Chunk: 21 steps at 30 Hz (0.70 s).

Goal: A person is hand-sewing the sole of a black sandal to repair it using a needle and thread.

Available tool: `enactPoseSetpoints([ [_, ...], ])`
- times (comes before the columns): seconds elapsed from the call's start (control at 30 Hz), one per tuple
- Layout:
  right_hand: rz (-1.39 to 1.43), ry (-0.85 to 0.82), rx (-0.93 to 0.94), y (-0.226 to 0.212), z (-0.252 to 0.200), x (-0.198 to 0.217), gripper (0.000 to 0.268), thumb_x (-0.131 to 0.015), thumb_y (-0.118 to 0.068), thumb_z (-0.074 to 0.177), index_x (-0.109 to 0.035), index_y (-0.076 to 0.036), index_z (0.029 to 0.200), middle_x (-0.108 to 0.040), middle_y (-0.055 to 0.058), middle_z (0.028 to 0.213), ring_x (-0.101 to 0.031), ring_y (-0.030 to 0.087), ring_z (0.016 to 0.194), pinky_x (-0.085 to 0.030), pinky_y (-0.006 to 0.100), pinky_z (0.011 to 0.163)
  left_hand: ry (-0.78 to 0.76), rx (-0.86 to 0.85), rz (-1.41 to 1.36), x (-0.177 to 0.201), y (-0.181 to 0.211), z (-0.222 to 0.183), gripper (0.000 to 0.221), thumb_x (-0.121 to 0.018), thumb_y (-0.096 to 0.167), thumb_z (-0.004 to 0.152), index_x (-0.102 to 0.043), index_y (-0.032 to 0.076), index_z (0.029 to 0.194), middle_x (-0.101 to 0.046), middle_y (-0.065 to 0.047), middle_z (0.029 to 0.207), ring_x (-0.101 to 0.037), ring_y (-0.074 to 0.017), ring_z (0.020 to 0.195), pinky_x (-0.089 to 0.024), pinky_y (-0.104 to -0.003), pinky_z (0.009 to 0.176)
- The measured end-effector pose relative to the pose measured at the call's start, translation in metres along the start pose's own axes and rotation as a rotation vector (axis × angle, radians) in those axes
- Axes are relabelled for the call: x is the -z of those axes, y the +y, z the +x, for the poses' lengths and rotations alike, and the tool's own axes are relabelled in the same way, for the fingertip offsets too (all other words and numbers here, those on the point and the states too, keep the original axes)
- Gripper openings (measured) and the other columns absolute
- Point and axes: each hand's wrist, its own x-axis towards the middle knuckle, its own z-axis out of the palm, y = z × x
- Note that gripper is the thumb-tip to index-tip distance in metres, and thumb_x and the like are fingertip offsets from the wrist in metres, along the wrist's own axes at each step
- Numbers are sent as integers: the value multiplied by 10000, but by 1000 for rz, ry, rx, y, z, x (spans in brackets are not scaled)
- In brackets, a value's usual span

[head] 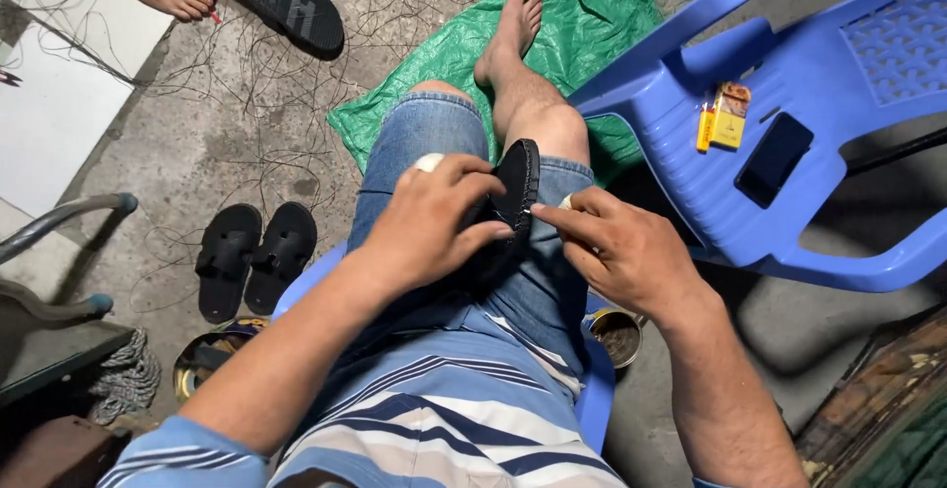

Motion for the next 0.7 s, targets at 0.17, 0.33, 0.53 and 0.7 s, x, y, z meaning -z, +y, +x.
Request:
enactPoseSetpoints([
  [0.17,-15,0,-12,7,3,-5,338,-561,-181,769,-646,-274,1082,-574,-4,891,-617,260,737,-522,396,637,-30,109,-104,-13,9,4,213,-663,295,774,-604,210,960,-544,-39,969,-619,-357,794,-503,-464,664],
  [0.33,-15,7,-11,12,4,-8,355,-564,-174,752,-651,-276,1081,-564,0,881,-612,255,724,-517,391,637,47,200,-148,-23,16,-1,91,-650,299,785,-635,252,861,-568,33,877,-646,-283,721,-527,-395,591],
  [0.53,-101,9,-60,3,2,-4,349,-574,-176,738,-659,-293,1056,-553,34,880,-610,304,744,-524,431,613,147,165,-218,-40,15,-1,72,-647,226,806,-677,186,858,-640,2,782,-659,-224,745,-525,-299,614],
  [0.7,-375,-49,-231,-15,-3,-2,364,-553,-232,730,-647,-356,1059,-512,-31,836,-598,202,672,-530,333,570,212,175,-253,-62,21,0,87,-652,219,790,-696,199,862,-651,7,761,-645,-188,753,-513,-276,636],
])
